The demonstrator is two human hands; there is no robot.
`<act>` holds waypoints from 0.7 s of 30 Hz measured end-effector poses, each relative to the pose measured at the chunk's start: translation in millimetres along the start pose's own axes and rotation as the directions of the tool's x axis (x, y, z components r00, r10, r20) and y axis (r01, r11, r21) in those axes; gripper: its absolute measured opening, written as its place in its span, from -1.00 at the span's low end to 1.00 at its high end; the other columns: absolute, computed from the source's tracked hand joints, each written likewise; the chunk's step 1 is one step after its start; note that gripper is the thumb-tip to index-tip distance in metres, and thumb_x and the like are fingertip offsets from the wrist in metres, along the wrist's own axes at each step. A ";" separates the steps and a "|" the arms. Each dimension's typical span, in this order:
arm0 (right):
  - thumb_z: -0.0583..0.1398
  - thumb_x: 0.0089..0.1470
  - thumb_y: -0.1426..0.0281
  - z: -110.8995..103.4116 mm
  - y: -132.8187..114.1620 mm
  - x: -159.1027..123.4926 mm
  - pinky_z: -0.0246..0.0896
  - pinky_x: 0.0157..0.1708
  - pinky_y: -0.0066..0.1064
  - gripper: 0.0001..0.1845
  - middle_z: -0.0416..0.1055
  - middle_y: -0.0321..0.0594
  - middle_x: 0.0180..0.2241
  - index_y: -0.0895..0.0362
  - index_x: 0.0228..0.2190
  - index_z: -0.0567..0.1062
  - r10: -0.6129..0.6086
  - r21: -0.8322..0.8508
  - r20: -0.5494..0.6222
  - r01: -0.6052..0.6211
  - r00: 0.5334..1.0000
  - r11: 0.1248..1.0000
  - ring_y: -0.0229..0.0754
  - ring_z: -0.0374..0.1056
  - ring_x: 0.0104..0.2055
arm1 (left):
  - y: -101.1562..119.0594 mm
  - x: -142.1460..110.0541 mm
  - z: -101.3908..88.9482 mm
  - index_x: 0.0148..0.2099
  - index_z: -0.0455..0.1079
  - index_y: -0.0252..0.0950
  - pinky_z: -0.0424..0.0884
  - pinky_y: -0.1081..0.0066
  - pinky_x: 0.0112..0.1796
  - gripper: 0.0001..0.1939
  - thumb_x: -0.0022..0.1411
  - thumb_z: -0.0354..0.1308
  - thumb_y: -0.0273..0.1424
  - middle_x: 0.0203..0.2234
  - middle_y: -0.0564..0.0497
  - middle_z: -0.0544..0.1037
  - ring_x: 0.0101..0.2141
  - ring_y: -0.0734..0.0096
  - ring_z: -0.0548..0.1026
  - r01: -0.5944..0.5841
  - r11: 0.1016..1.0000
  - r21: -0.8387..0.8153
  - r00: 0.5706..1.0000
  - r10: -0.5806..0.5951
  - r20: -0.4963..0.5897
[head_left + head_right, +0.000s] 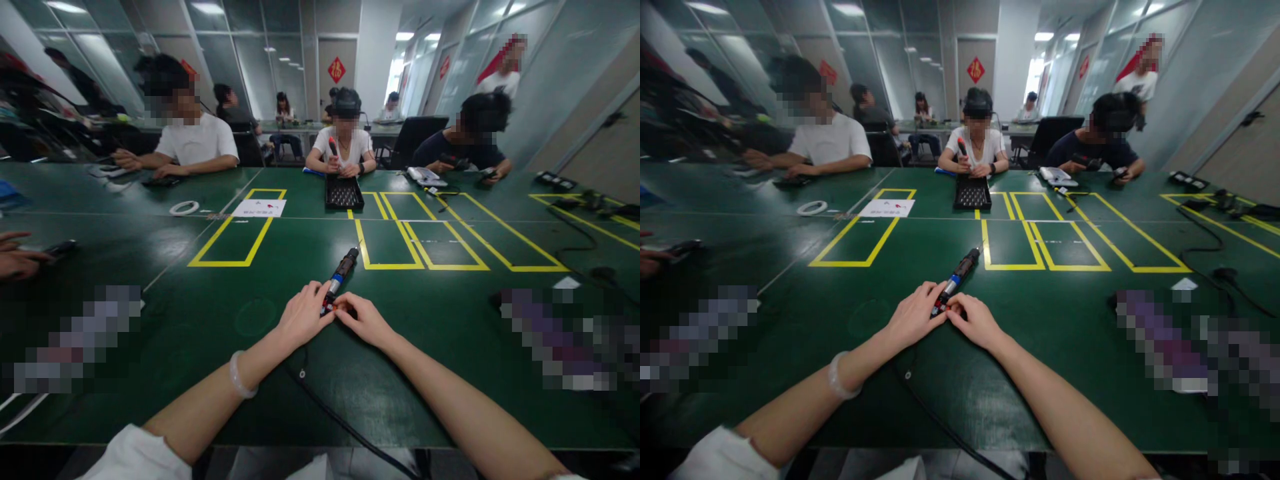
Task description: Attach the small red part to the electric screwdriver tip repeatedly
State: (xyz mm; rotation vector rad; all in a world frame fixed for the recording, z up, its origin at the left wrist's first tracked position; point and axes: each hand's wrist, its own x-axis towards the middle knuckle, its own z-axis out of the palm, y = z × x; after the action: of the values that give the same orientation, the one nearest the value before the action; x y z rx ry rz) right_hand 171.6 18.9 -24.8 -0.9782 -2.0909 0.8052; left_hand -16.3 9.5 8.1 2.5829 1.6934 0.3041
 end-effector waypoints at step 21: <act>0.12 0.17 0.45 -12.9 3.2 -2.0 0.19 -0.26 -0.39 -0.87 0.42 -0.26 -0.38 0.12 -0.22 0.43 0.024 -0.069 0.027 -0.022 0.999 0.997 -0.21 0.34 -0.32 | -196.4 8.9 -14.2 0.30 0.09 -0.24 0.35 0.13 -0.07 -0.33 0.24 -0.10 -0.02 0.07 -0.25 0.26 0.01 -0.02 0.36 0.493 0.866 0.085 0.870 -0.490 -0.054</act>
State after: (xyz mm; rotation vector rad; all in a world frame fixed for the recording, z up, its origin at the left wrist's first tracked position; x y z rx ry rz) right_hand 184.0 22.1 -20.5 -1.0354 -2.1474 0.7670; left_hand -193.0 96.0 -4.0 2.0928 2.3431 0.2405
